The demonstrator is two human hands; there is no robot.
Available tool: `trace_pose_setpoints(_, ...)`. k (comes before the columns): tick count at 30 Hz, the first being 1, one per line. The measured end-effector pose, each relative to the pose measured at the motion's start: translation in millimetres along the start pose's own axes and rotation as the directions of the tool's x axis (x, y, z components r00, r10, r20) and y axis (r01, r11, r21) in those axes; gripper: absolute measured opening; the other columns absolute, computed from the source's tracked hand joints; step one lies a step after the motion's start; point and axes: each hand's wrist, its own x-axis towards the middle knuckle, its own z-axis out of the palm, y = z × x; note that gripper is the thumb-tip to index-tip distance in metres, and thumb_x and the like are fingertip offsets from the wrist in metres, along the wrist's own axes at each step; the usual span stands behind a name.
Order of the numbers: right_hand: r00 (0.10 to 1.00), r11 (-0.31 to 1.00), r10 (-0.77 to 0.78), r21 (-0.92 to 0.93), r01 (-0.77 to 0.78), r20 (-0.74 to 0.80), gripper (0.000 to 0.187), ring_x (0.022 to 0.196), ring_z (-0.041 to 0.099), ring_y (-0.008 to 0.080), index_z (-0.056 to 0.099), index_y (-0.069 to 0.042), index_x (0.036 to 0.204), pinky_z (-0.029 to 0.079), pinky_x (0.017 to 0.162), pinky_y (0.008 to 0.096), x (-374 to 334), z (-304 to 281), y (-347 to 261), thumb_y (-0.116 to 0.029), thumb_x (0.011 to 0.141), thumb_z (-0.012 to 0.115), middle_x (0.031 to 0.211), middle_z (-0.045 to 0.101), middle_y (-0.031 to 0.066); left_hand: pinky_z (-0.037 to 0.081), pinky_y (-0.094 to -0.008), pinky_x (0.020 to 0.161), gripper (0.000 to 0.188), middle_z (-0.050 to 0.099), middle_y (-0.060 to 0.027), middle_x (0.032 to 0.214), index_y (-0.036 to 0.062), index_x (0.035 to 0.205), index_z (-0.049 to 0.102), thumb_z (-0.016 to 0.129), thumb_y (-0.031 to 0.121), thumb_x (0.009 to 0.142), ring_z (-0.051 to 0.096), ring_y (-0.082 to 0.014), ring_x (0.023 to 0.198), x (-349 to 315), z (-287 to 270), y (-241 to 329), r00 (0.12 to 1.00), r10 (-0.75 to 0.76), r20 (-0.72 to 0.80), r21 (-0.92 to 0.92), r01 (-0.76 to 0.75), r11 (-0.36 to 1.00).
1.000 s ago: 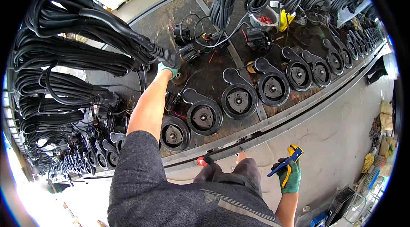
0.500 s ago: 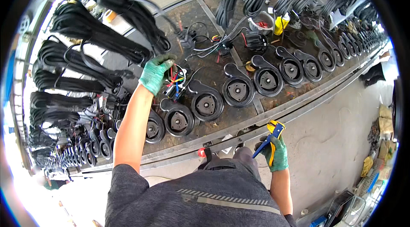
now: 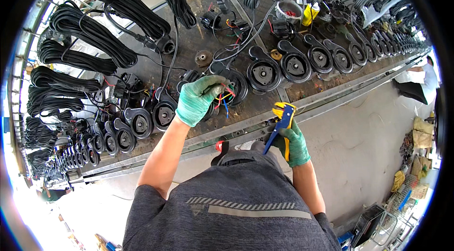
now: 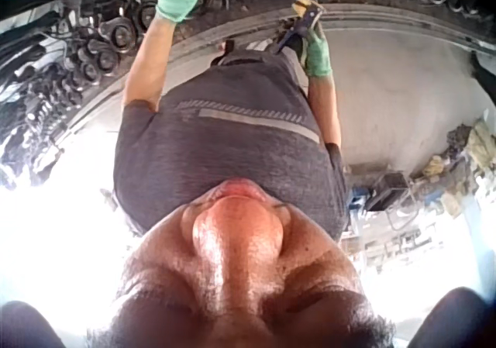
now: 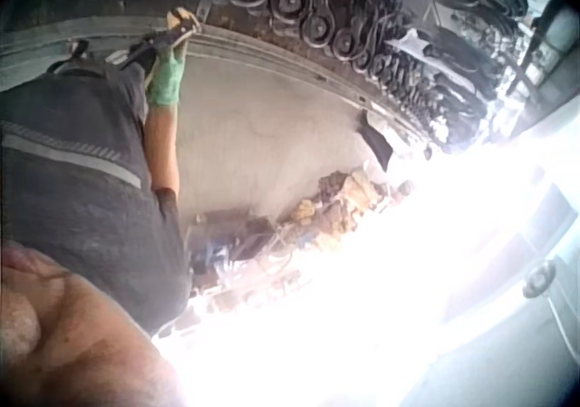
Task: The person uses a yellow and blue crimping tool to secure connectors onto the ends of wires attached to circular black components. They repeatedly pick up a wire, insert it into the tool, and crimp it, working along a long table filled with similar parts.
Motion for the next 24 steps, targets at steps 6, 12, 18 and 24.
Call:
trace_pose_setpoints(6, 0.986, 1.000, 0.023, -0.006, -0.022, 0.164, 0.061, 0.101, 0.069, 0.0262, 0.042, -0.007, 0.150, 0.061, 0.087, 0.0425, -13.0, 47.1, -18.0, -0.006, 0.093, 0.065, 0.115, 0.067, 0.0120, 0.056, -0.0359, 0.069, 0.020, 0.075, -0.0147, 0.093, 0.0038, 0.110, 0.074, 0.072, 0.016, 0.094, 0.073, -0.0309, 0.078, -5.2, 21.4, 3.0, 0.984, 0.171, -0.039, 0.354, -0.147, 0.924)
trace_pose_setpoints(12, 0.974, 0.977, -0.051, -0.193, 0.095, 0.219, 0.060, 0.109, 0.061, 0.0153, 0.040, -0.007, 0.151, 0.052, 0.098, 0.0313, 8.5, 77.9, -30.2, -0.011, 0.098, 0.065, 0.120, 0.061, 0.0040, 0.056, -0.0334, 0.073, 0.021, 0.075, -0.0130, 0.091, 0.0023, 0.115, 0.068, 0.067, 0.017, 0.100, 0.073, -0.0258, 0.080, -6.2, 28.9, -5.3, 0.984, 0.167, -0.055, 0.399, -0.132, 0.907)
trace_pose_setpoints(18, 0.927, 0.917, -0.092, -0.331, 0.222, 0.364, 0.070, 0.113, 0.052, 0.0097, 0.028, -0.009, 0.160, 0.043, 0.103, 0.0279, 5.5, 101.2, -39.7, -0.010, 0.100, 0.064, 0.125, 0.055, 0.0001, 0.058, -0.0391, 0.076, 0.025, 0.073, -0.0187, 0.096, 0.0011, 0.117, 0.069, 0.069, 0.017, 0.097, 0.072, -0.0365, 0.086, -11.3, 34.3, -3.5, 0.978, 0.192, -0.083, 0.318, -0.156, 0.935)
trace_pose_setpoints(24, 0.933, 0.907, -0.103, -0.353, 0.231, 0.345, 0.068, 0.111, 0.050, 0.0099, 0.028, -0.005, 0.159, 0.044, 0.102, 0.0273, 6.3, 102.8, -36.1, -0.011, 0.101, 0.063, 0.125, 0.054, 0.0016, 0.058, -0.0380, 0.076, 0.025, 0.073, -0.0183, 0.096, 0.0009, 0.116, 0.070, 0.071, 0.016, 0.095, 0.073, -0.0345, 0.087, -10.9, 34.8, 0.0, 0.977, 0.198, -0.079, 0.326, -0.162, 0.931)
